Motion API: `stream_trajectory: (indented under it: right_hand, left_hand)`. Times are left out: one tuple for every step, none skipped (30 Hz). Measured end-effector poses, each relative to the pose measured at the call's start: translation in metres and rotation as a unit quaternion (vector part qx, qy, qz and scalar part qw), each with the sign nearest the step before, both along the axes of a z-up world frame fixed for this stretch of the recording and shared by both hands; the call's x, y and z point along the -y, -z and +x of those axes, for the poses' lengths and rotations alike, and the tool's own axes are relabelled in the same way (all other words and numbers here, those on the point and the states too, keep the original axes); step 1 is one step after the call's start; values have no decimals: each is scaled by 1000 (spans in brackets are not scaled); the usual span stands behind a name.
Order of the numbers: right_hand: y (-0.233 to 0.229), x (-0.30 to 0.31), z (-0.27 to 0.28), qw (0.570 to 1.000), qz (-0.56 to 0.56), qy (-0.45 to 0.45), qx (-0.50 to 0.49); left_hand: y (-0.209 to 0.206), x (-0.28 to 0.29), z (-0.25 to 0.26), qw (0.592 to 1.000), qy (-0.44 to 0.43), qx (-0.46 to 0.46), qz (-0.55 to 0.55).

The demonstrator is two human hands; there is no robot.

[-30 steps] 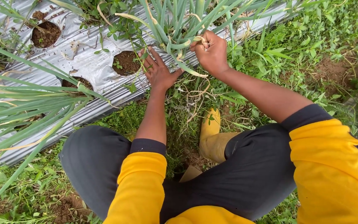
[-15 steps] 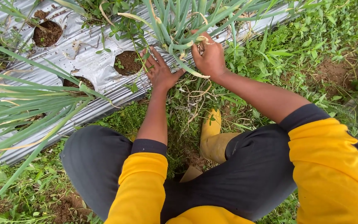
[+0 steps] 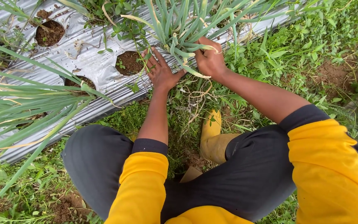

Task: The person sits cross-legged in a garden and removes weeds by hand from around onion plants growing in a plastic-covered bed. They pull small weeds from the soil and plastic mulch, discarding them to the side.

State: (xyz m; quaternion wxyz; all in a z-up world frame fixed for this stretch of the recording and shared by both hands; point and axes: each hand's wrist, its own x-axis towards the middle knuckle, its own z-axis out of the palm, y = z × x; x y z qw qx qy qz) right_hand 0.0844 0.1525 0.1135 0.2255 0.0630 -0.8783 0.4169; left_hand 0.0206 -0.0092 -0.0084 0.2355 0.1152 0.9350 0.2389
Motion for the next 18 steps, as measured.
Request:
stream_trajectory:
  right_hand:
    - [1, -1, 0, 1000, 4, 0, -3]
    - [2, -1, 1, 1000, 9, 0, -5]
    - [2, 1, 1, 1000, 9, -1, -6]
    - [2, 2, 1, 1000, -28, 9, -3]
    - [2, 3, 0, 998, -65, 19, 0]
    - [3, 1, -3, 998, -64, 19, 0]
    - [5, -1, -5, 997, -60, 25, -29]
    - [6, -3, -7, 996, -55, 32, -59]
    - [9, -5, -7, 996, -55, 33, -58]
    - [12, -7, -7, 994, -77, 39, -63]
    - [13, -11, -9, 992, -99, 47, -70]
    - [19, -17, -10, 991, -98, 48, -72]
    - [26, -23, -12, 990, -94, 61, -82]
    - [33, -27, -14, 989, -90, 75, -92]
    - [30, -30, -14, 989, -90, 74, -92]
    - [28, -32, -15, 986, -104, 97, -91]
    - [26, -35, -14, 982, -117, 121, -88]
    - [18, -33, -14, 982, -117, 121, -87]
  left_hand:
    - [0, 0, 0, 1000, 2, 0, -7]
    - [0, 0, 1, 1000, 3, -1, -14]
    - [0, 0, 0, 1000, 3, -1, -14]
    - [0, 0, 0, 1000, 5, -2, -21]
    - [0, 0, -1, 1000, 8, -4, -28]
    - [0, -1, -3, 1000, 8, -4, -27]
    - [1, -1, -2, 1000, 3, 1, -20]
    - [1, -1, -1, 1000, -2, 6, -12]
    - [3, 0, 0, 1000, -1, 7, -13]
    - [4, 2, 1, 1000, -3, 10, 2]
    - [3, 1, 0, 1000, -3, 11, 17]
    - [2, 0, 0, 1000, -2, 9, 18]
    - [2, 0, 0, 1000, -3, 14, 19]
    - [1, 1, 0, 1000, -4, 18, 20]
    - [2, 1, 0, 1000, -5, 17, 20]
    - [3, 1, -1, 1000, -4, 10, 19]
    - [5, 1, 0, 1000, -2, 5, 18]
    - [2, 1, 0, 1000, -2, 6, 18]
